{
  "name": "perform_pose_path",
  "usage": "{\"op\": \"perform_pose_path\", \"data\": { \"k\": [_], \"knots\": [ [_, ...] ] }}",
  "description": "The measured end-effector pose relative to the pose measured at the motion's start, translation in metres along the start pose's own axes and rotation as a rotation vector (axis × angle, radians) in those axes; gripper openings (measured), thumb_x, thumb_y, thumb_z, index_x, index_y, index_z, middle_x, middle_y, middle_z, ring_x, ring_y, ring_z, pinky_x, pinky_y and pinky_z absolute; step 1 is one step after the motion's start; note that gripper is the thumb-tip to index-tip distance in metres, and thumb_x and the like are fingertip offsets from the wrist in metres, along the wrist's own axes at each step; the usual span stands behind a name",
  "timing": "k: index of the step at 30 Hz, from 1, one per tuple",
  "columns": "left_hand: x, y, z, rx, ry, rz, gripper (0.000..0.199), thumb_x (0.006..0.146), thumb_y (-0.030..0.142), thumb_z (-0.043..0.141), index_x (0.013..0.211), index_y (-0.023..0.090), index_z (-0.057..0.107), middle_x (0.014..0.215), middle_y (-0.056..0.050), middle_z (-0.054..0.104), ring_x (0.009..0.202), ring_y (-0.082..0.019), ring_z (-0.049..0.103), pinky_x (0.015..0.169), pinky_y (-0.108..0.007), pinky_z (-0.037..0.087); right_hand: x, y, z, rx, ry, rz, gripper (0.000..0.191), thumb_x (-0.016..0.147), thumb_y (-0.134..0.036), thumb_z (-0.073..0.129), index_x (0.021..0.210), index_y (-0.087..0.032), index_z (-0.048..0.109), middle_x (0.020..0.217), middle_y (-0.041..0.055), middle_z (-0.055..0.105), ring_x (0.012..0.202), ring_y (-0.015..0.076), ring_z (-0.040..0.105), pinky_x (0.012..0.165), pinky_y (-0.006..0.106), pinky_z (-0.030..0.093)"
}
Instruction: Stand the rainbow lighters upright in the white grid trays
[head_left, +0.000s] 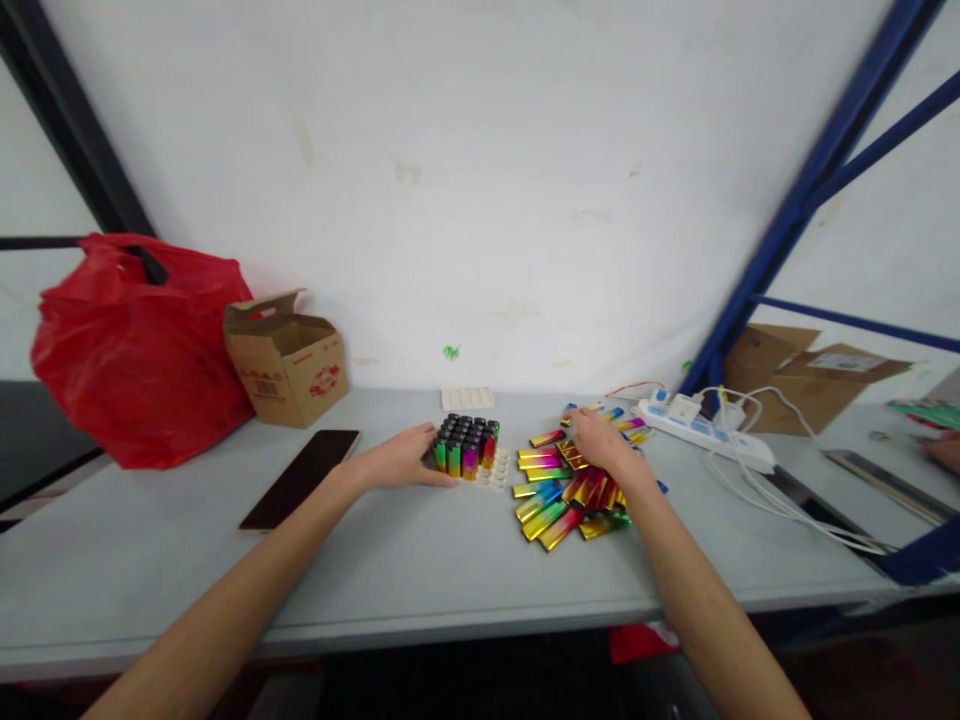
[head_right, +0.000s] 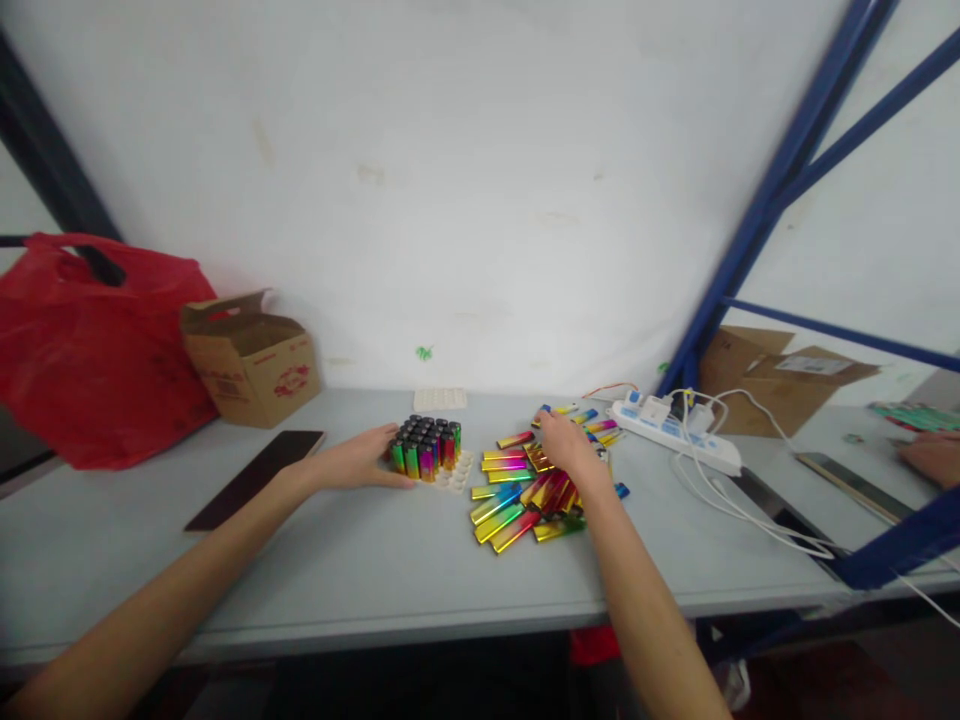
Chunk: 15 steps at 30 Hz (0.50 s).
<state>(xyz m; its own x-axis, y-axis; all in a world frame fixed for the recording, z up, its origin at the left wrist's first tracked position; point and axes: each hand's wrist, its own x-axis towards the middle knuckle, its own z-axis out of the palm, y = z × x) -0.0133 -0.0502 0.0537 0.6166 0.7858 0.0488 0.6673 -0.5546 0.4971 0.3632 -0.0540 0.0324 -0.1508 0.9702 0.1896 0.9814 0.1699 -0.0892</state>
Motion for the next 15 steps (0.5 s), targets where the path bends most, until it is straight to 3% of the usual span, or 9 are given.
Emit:
{"op": "perform_pose_path", "data": {
  "k": [4, 7, 12, 15],
  "knots": [
    [-0.001, 0.002, -0.001, 0.026, -0.001, -0.02, 0.075, 0.066, 0.07, 0.078, 0.122, 0.021, 0.066, 0.124, -0.009, 0.068, 0.112, -0.033, 0.062, 0.104, -0.041, 0.048, 0.001, 0.017, -0.005, 0.083, -0.153, -0.003, 0.049, 0.081, 0.004, 0.051, 0.124, -0.015, 0.067, 0.122, 0.0141, 0.072, 0.112, 0.0246, 0.066, 0.095, 0.032, 0.045],
    [-0.001, 0.003, -0.001, 0.038, -0.001, -0.018, 0.076, 0.067, 0.07, 0.076, 0.123, 0.021, 0.066, 0.123, -0.009, 0.068, 0.109, -0.032, 0.063, 0.101, -0.04, 0.049, 0.002, 0.021, -0.008, 0.124, -0.178, -0.024, 0.038, 0.085, -0.006, 0.061, 0.12, -0.015, 0.07, 0.113, 0.0124, 0.074, 0.103, 0.0241, 0.069, 0.09, 0.031, 0.047],
    [-0.001, 0.002, -0.001, 0.071, -0.015, -0.015, 0.074, 0.069, 0.071, 0.075, 0.122, 0.02, 0.067, 0.125, -0.01, 0.067, 0.113, -0.035, 0.062, 0.102, -0.041, 0.048, 0.001, 0.012, -0.015, 0.087, -0.099, -0.118, 0.021, 0.087, -0.015, 0.069, 0.106, -0.016, 0.076, 0.107, 0.013, 0.074, 0.099, 0.0242, 0.067, 0.087, 0.031, 0.047],
    [0.0, 0.0, 0.0, 0.06, -0.013, 0.004, 0.077, 0.068, 0.071, 0.075, 0.126, 0.022, 0.066, 0.126, -0.009, 0.067, 0.115, -0.034, 0.062, 0.103, -0.04, 0.048, 0.0, 0.002, -0.022, 0.153, 0.037, -0.171, 0.023, 0.096, -0.022, 0.06, 0.114, -0.015, 0.073, 0.106, 0.013, 0.074, 0.099, 0.0234, 0.067, 0.089, 0.032, 0.047]
  ]
}}
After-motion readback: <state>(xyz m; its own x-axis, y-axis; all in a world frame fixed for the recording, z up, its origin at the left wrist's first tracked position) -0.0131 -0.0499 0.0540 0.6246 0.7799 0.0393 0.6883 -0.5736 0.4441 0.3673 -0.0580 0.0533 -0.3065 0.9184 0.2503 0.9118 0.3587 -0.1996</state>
